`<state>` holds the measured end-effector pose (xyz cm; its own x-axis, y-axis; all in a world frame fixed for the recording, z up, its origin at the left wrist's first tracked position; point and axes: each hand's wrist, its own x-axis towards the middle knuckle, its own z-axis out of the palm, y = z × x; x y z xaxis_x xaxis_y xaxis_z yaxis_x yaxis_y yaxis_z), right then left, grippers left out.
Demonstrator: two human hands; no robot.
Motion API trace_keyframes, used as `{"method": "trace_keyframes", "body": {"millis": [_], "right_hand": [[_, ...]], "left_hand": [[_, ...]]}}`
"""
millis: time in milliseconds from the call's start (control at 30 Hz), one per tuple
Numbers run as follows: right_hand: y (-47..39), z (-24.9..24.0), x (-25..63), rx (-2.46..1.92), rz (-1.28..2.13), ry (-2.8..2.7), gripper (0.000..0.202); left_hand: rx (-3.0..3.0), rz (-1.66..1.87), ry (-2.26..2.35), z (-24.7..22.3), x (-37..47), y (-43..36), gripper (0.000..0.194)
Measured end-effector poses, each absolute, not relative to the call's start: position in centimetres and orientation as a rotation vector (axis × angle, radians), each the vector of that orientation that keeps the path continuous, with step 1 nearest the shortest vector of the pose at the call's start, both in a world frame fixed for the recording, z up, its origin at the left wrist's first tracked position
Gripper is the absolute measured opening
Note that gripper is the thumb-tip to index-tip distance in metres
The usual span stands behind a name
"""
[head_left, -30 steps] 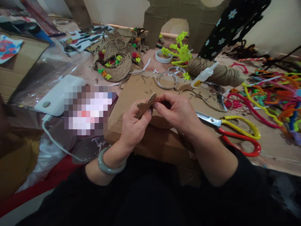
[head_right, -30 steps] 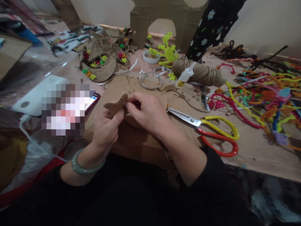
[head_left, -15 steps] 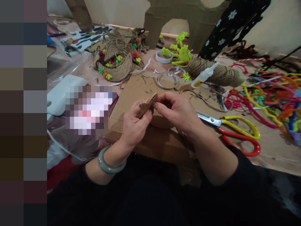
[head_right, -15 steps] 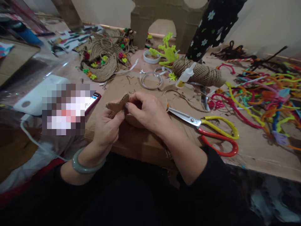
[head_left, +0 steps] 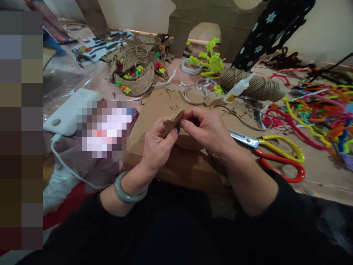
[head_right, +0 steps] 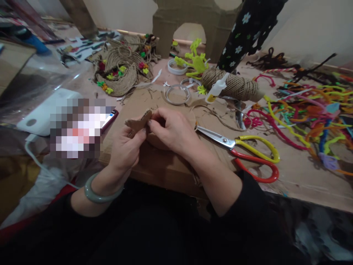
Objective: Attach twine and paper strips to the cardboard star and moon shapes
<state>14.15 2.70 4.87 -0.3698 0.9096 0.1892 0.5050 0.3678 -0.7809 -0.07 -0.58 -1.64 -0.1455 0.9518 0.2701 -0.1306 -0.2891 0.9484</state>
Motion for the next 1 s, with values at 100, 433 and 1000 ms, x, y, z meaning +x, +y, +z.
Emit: {"method": "trace_keyframes", "body": {"millis": [100,433,1000], "right_hand": [[2.70,4.94,14.12,-1.219,0.843,-2.016,0.017],[2.82,4.67,14.11,-1.217,0.855,-2.014,0.016],[2.91,4.50,14.15,-1.197,0.825,-2.037,0.016]], "left_hand": [[1.261,1.601,1.023,-1.75,-0.13,-0.54,0.020],[1.323,1.618,0.993,-1.91,-0.32,-0.44,0.021],[1.349,1.617,1.007,-2.10,-0.30,-0.36,0.020]]}}
